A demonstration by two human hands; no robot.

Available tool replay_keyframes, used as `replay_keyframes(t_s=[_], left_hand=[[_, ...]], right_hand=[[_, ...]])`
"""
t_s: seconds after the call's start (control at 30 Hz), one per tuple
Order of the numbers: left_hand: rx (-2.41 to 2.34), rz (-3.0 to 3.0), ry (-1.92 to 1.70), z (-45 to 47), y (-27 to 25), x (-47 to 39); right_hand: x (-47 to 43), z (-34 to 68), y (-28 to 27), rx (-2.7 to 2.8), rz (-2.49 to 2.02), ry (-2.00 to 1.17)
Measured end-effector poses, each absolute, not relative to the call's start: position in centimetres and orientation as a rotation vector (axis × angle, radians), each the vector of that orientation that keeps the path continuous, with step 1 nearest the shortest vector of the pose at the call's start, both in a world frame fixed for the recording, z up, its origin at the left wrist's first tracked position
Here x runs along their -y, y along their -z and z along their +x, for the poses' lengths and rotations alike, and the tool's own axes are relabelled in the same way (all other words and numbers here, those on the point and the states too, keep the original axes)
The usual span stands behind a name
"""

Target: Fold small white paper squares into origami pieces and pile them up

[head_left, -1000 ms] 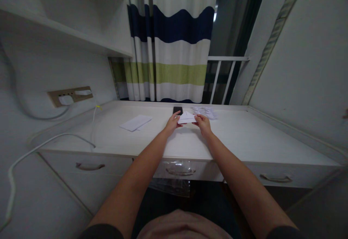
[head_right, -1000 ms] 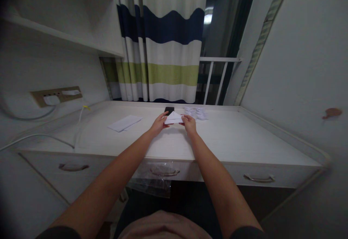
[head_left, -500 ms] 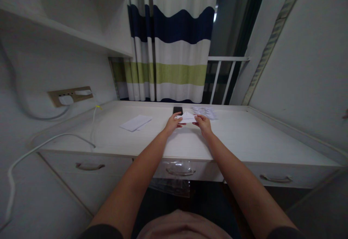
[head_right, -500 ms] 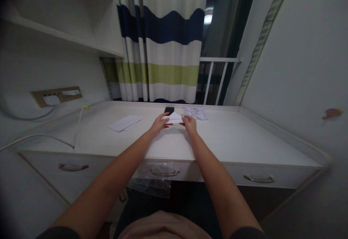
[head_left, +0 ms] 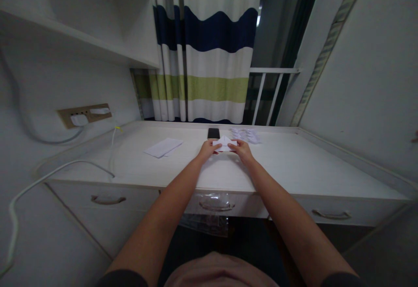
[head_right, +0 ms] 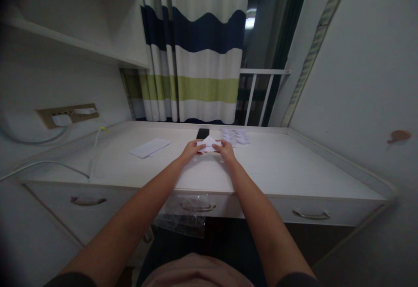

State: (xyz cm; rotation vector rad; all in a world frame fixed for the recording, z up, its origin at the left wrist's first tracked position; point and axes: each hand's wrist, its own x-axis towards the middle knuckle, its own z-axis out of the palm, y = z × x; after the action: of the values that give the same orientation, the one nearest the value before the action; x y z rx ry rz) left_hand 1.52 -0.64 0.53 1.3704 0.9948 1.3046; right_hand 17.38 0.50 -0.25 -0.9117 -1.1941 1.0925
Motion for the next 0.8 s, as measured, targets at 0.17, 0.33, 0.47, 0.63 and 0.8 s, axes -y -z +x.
replay_keyframes(t_s=[0.17,0.33,0.47,0.63,0.8], left_hand=[[-1.022,1.409,-1.242,1.58,-0.66,1.09],[-1.073,1.401,-1.237,1.63,-0.69,0.97],[-1.093,1.404,-1.235,1.64,-0.64,0.84],[-1.102,1.436,-1.22,1.65,-0.56,0.79],[-1.078,1.479,-1.22,1.63,-0.61,1.13]], right_hand=[[-0.09,17.21,0.02,1.229,-0.901,-1.093],[0.02,17.19,0.1,1.287,-0.937,-1.042],[0.09,17.23,0.23,1.382,-0.962,-0.987],[0.27,17.36,0.15,1.483,-0.979,-0.934],[0.24,17.35,0.11,1.495,-1.015,-0.918]])
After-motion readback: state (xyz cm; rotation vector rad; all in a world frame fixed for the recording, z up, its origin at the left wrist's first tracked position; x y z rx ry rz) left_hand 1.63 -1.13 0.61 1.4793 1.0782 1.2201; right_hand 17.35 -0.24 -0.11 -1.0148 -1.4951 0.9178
